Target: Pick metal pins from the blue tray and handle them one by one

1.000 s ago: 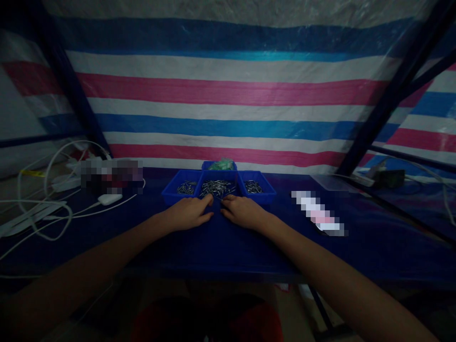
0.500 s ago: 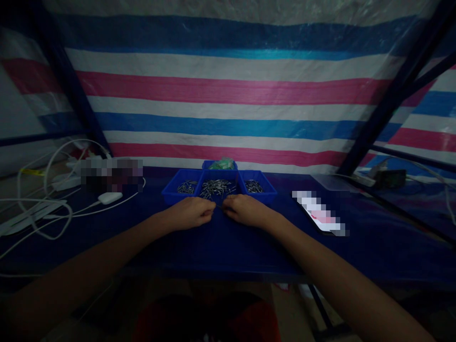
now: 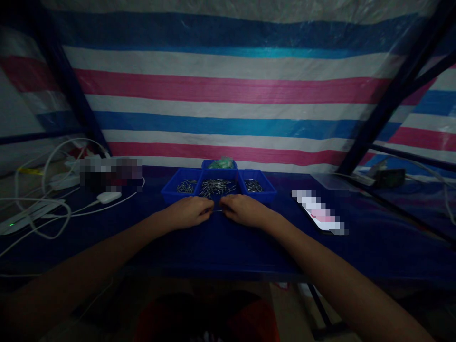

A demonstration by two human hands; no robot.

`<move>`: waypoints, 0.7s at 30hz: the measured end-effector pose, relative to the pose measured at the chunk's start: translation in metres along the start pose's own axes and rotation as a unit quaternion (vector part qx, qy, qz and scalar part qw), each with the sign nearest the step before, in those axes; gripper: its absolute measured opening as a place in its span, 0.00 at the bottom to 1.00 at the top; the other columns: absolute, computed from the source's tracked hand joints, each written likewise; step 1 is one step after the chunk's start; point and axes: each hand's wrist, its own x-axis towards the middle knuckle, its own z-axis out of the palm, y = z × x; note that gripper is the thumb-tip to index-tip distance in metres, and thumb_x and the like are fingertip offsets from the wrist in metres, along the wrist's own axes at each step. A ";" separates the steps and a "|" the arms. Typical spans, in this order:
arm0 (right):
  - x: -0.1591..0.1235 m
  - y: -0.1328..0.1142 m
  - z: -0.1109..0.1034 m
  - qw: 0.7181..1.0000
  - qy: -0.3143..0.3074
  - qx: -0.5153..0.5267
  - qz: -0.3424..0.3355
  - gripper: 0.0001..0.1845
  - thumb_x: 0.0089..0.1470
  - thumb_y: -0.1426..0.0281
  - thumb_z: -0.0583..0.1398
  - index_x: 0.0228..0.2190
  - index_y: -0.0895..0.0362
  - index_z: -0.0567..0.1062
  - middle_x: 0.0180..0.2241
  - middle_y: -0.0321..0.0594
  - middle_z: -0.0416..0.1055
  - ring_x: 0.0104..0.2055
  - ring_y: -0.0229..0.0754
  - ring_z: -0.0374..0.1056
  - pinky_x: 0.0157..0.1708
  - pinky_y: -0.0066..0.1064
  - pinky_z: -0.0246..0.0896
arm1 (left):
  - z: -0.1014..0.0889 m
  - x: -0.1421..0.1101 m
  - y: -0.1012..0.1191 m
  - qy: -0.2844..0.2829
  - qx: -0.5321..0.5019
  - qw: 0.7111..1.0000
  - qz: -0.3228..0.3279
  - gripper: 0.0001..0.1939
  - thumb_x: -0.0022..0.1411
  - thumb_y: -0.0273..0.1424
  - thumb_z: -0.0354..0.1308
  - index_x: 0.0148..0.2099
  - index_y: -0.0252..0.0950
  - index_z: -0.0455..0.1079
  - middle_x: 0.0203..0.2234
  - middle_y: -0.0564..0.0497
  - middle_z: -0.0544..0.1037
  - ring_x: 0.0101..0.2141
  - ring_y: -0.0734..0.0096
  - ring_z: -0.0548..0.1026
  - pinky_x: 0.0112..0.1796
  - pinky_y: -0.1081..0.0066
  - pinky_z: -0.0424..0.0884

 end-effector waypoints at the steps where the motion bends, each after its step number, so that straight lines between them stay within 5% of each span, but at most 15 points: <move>1: 0.000 0.001 0.000 1.000 0.001 -0.002 0.003 0.08 0.50 0.74 0.53 0.35 0.59 0.66 0.33 0.41 0.66 0.34 0.39 0.63 0.34 0.29 0.56 | -0.001 0.000 0.000 0.001 0.000 1.000 0.001 0.07 0.58 0.30 0.43 0.34 0.36 0.62 0.28 0.50 0.70 0.29 0.71 0.69 0.28 0.73 0.62; 21: -0.002 0.003 0.003 1.000 0.004 -0.017 0.013 0.05 0.53 0.73 0.51 0.30 0.58 0.66 0.30 0.41 0.65 0.32 0.38 0.62 0.34 0.30 0.56 | -0.008 -0.001 0.005 0.044 0.010 0.999 0.004 0.07 0.58 0.30 0.43 0.34 0.36 0.62 0.28 0.52 0.70 0.27 0.73 0.67 0.26 0.73 0.60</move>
